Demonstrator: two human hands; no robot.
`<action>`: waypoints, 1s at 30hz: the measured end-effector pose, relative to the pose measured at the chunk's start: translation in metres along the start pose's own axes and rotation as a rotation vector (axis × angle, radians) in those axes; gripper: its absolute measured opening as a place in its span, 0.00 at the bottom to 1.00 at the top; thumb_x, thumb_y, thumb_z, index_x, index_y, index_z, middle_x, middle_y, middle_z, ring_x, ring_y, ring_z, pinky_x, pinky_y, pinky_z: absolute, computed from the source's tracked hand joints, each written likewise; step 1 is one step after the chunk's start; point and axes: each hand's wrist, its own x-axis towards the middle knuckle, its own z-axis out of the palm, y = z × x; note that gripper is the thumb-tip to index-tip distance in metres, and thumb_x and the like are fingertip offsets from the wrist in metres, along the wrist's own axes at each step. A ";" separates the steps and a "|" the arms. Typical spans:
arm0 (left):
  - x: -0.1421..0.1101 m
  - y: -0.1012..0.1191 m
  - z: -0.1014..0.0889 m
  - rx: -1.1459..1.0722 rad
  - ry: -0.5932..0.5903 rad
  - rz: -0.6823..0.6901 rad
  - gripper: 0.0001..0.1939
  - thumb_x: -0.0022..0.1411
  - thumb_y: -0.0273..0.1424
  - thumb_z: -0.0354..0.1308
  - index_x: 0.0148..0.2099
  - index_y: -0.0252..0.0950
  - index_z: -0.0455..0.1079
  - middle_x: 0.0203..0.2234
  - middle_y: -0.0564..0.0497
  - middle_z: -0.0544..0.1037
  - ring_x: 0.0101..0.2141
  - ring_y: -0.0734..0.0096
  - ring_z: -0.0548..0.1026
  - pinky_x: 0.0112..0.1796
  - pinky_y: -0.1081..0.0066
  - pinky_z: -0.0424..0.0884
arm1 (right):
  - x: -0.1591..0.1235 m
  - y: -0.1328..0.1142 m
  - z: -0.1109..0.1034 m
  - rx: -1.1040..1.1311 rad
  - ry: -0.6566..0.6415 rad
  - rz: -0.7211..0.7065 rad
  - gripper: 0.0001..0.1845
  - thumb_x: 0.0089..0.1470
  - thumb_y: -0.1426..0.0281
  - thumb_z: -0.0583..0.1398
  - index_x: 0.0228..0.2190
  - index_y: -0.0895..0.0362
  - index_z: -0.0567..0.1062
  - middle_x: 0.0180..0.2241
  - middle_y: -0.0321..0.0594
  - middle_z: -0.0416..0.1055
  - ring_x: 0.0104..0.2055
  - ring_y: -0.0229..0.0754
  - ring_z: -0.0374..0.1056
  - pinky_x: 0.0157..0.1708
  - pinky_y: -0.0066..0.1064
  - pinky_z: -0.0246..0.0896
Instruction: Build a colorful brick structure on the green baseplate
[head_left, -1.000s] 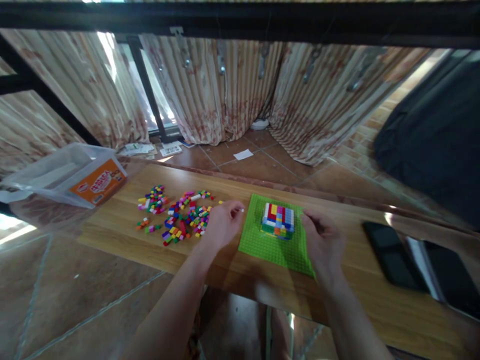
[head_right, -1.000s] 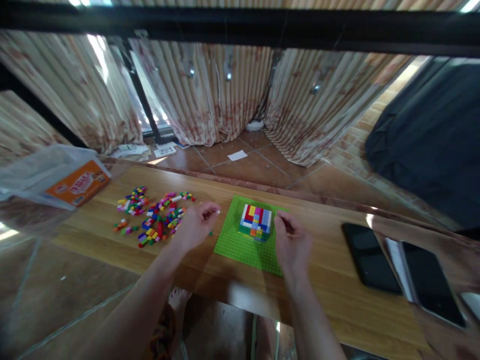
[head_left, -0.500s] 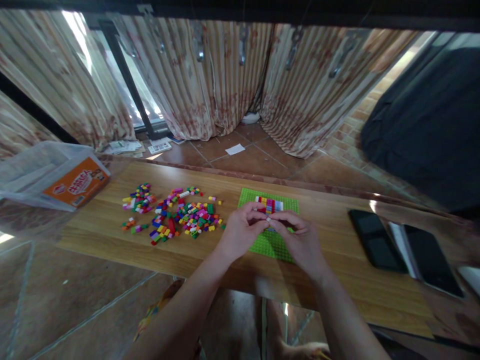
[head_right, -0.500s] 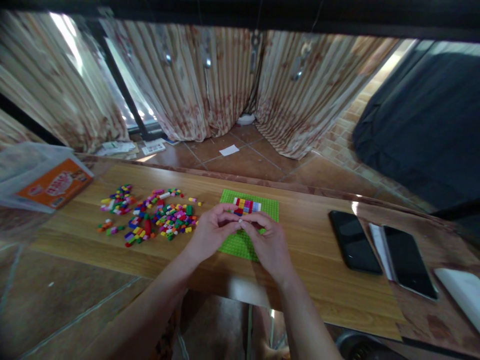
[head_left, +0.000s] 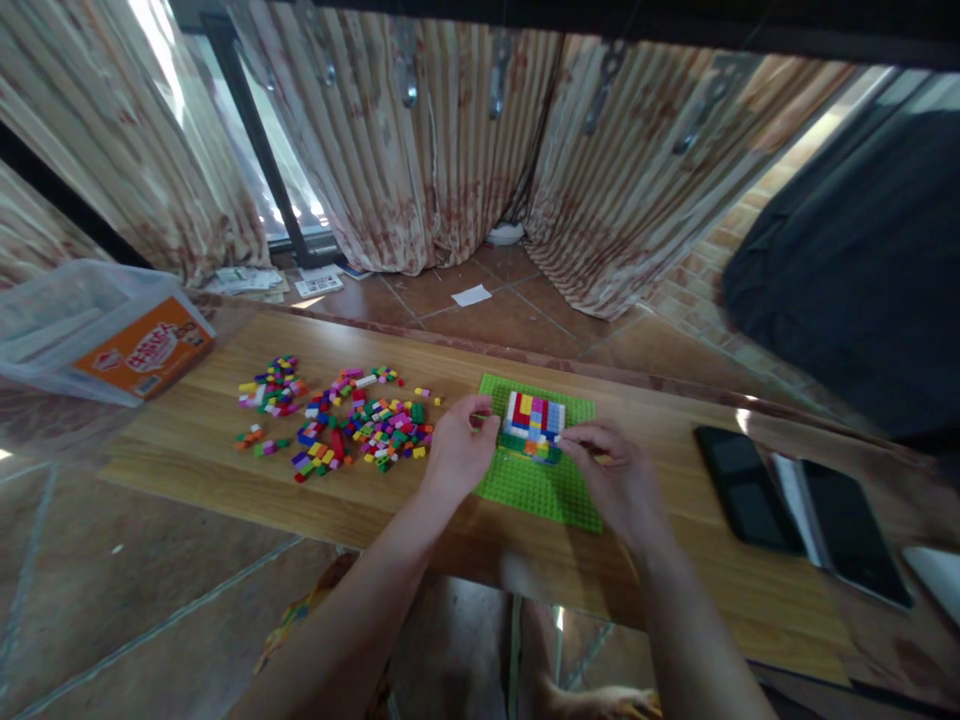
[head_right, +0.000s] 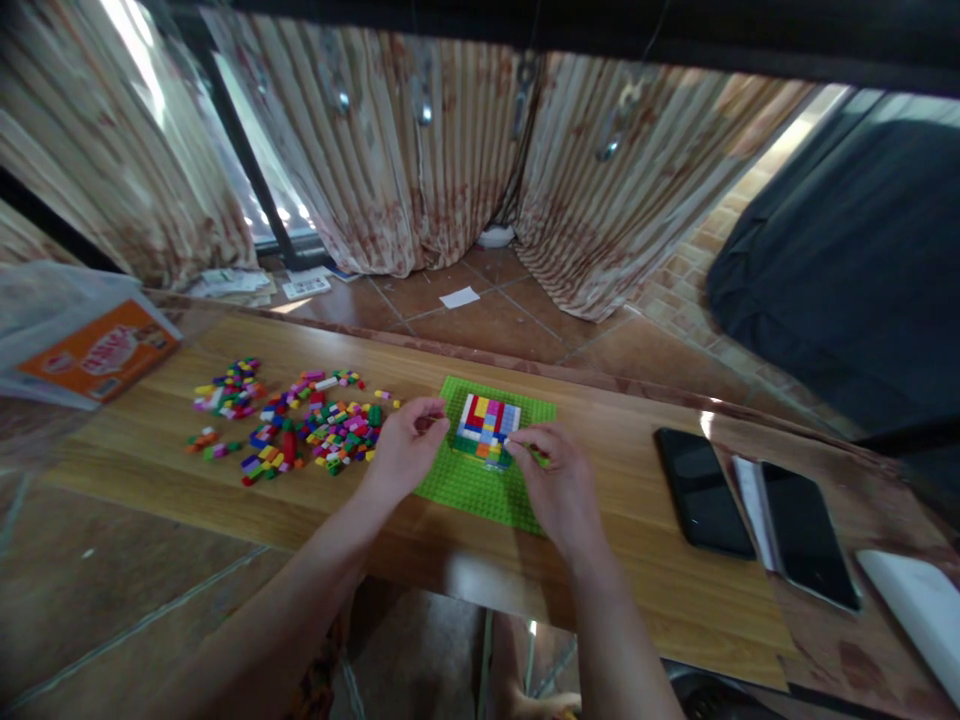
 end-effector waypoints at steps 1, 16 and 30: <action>-0.001 0.000 0.001 0.021 -0.016 0.002 0.12 0.58 0.25 0.55 0.45 0.32 0.72 0.37 0.45 0.79 0.35 0.67 0.76 0.40 0.67 0.73 | 0.000 0.000 0.002 -0.024 -0.010 -0.005 0.10 0.52 0.60 0.61 0.29 0.52 0.79 0.35 0.39 0.73 0.38 0.43 0.69 0.40 0.36 0.62; -0.010 0.000 0.009 0.048 -0.169 0.039 0.14 0.57 0.20 0.53 0.45 0.33 0.73 0.40 0.46 0.80 0.40 0.66 0.77 0.45 0.66 0.72 | 0.003 0.014 0.021 0.066 0.042 0.138 0.12 0.45 0.58 0.65 0.27 0.54 0.80 0.36 0.41 0.74 0.37 0.44 0.70 0.35 0.35 0.63; -0.015 0.006 0.009 0.118 -0.147 0.030 0.12 0.56 0.20 0.56 0.42 0.33 0.75 0.37 0.46 0.79 0.38 0.66 0.76 0.44 0.66 0.71 | 0.000 0.005 0.022 -0.014 0.051 0.129 0.11 0.48 0.60 0.62 0.25 0.54 0.80 0.32 0.40 0.73 0.34 0.42 0.68 0.35 0.35 0.62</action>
